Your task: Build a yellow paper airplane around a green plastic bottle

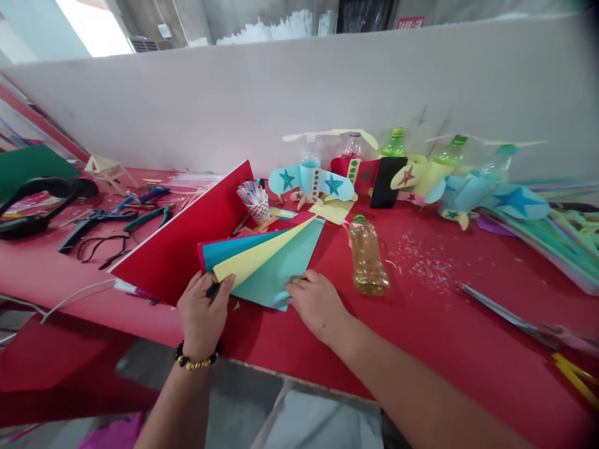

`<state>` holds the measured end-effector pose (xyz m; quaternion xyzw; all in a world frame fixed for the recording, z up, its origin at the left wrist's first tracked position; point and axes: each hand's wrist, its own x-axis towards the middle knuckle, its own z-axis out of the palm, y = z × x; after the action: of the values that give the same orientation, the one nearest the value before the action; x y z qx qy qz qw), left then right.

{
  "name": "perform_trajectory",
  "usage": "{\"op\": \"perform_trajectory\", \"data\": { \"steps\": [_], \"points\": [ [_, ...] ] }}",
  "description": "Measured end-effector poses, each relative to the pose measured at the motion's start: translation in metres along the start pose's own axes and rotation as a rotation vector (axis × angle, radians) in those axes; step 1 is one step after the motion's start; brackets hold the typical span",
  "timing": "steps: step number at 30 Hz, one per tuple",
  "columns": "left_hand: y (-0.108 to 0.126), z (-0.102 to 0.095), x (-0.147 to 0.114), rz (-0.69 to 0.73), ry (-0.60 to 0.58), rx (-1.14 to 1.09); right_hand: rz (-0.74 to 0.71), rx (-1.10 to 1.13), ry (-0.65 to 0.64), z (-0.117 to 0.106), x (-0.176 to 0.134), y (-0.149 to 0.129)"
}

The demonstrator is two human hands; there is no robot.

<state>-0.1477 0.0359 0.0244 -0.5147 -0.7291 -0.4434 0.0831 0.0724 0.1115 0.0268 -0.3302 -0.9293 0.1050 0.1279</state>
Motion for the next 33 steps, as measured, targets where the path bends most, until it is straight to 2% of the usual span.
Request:
{"op": "perform_trajectory", "data": {
  "steps": [9, 15, 19, 22, 25, 28, 30, 33],
  "points": [
    [0.005, 0.0, 0.0, 0.026, -0.005, -0.027, -0.035, -0.065, 0.081, 0.001, 0.004, 0.009],
    [0.007, -0.001, -0.001, 0.017, 0.003, -0.049, -0.02, 0.019, 0.157, 0.002, 0.0, 0.012],
    [0.009, -0.003, -0.001, 0.075, -0.02, -0.071, -0.029, 0.095, 0.207, 0.0, -0.003, 0.012],
    [0.011, -0.003, -0.001, 0.181, -0.086, -0.094, -0.041, 0.138, 0.242, -0.001, -0.004, 0.011],
    [0.011, -0.001, -0.002, 0.285, -0.248, -0.096, -0.051, 0.169, 0.276, -0.002, -0.006, 0.01],
    [0.009, 0.004, -0.003, 0.303, -0.389, -0.023, -0.068, 0.196, 0.317, -0.001, -0.006, 0.011],
    [0.006, 0.008, -0.004, 0.285, -0.409, 0.029, -0.089, 0.213, 0.344, -0.001, -0.007, 0.012],
    [0.004, 0.011, -0.005, 0.227, -0.341, 0.071, -0.129, 0.237, 0.38, -0.002, -0.009, 0.013]
  ]
}}
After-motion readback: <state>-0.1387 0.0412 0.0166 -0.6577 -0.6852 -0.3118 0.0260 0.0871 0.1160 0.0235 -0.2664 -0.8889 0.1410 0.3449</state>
